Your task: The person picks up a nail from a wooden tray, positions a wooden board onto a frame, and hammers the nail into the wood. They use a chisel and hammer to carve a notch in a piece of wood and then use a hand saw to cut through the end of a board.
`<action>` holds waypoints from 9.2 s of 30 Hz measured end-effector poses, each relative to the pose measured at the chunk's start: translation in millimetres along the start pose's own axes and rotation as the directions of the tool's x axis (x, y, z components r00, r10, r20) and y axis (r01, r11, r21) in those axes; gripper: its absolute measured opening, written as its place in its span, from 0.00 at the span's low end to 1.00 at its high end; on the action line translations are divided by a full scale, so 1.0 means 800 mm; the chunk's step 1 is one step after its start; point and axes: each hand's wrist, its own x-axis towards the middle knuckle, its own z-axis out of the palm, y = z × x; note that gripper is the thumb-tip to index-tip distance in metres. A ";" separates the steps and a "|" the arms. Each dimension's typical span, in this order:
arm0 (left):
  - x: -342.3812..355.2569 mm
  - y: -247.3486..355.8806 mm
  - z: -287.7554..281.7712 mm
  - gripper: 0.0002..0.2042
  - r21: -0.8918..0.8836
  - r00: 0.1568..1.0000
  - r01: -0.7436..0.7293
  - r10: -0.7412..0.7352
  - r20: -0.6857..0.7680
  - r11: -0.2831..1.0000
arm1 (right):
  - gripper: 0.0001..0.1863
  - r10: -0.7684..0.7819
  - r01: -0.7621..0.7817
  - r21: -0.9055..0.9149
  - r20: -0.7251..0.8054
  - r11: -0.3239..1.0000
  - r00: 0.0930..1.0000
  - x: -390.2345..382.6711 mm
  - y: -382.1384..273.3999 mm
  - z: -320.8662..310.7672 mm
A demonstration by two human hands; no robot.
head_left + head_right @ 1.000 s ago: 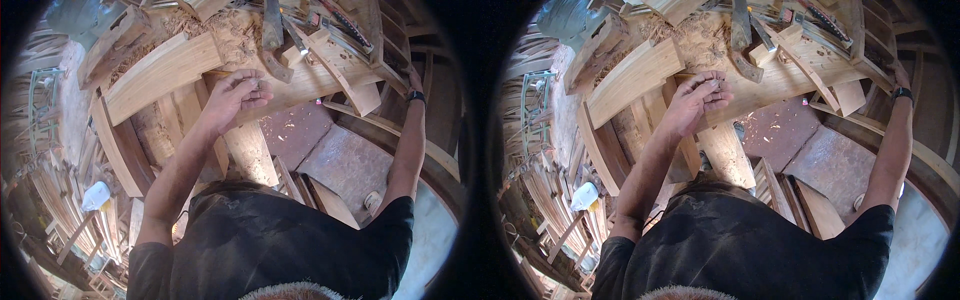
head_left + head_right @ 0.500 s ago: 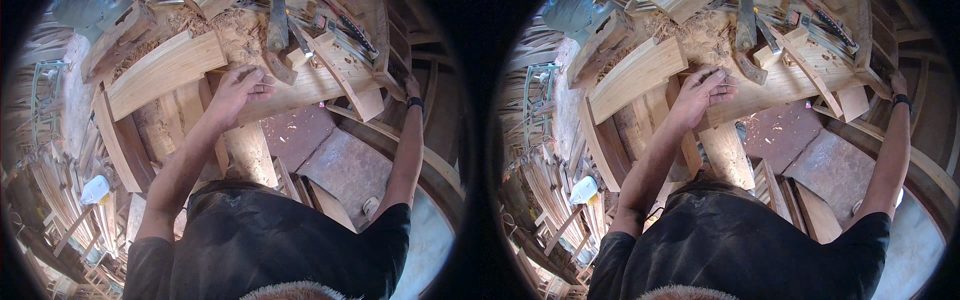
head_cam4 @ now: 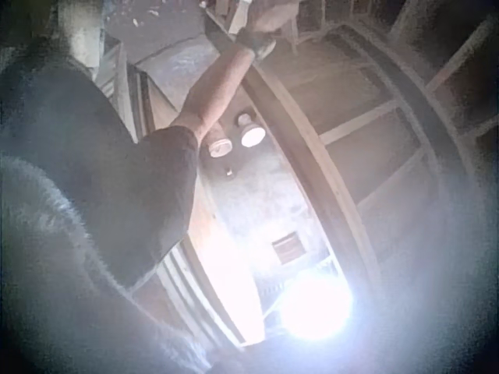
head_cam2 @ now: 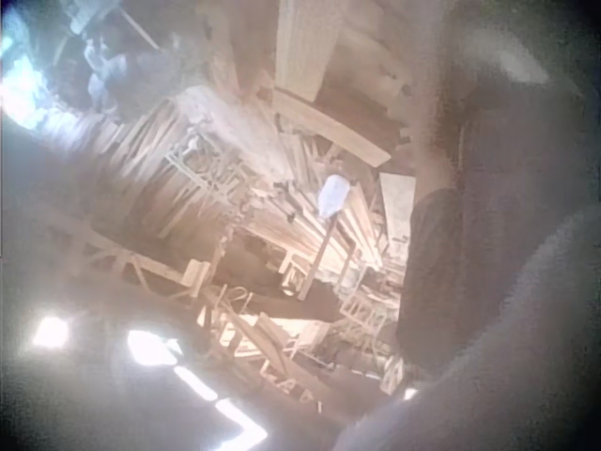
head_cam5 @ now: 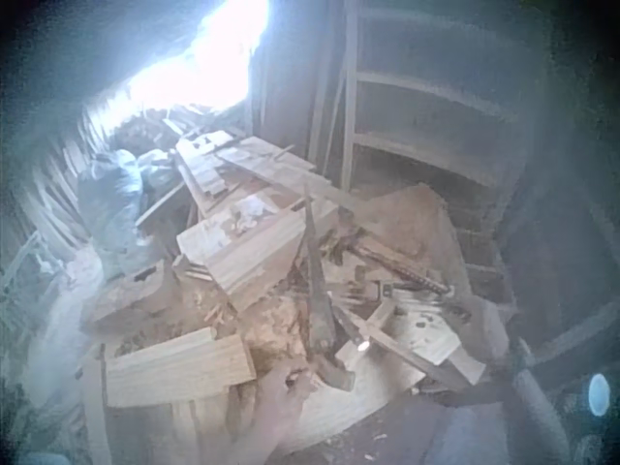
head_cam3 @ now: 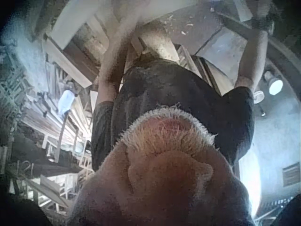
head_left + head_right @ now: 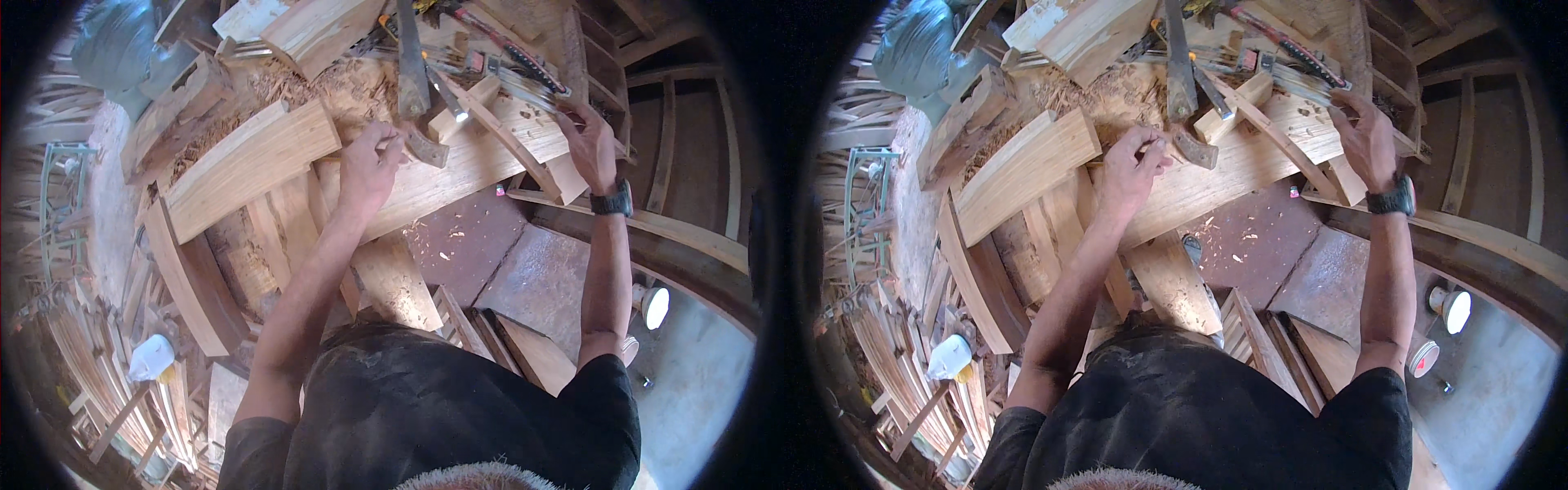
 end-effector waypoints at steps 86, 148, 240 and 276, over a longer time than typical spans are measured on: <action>0.019 -0.049 -0.406 0.14 0.554 0.955 -0.289 0.275 0.112 0.780 | 0.62 -0.031 0.048 -0.223 0.079 0.974 0.996 -0.223 -0.406 0.323; 0.044 -0.056 -0.398 0.15 0.603 0.982 -0.180 0.182 0.059 0.777 | 0.51 0.419 -0.416 0.593 0.142 0.689 0.897 -0.254 -0.269 0.219; -0.034 -0.075 -0.555 0.20 0.641 0.888 -0.192 0.410 -0.209 0.743 | 0.71 0.086 -0.091 0.017 0.199 0.996 0.976 -0.091 -0.272 0.244; -0.135 -0.179 -0.594 0.21 -0.368 0.799 0.013 -0.231 -0.555 0.930 | 0.22 0.047 -0.234 0.385 0.438 0.893 0.898 0.011 -0.217 0.300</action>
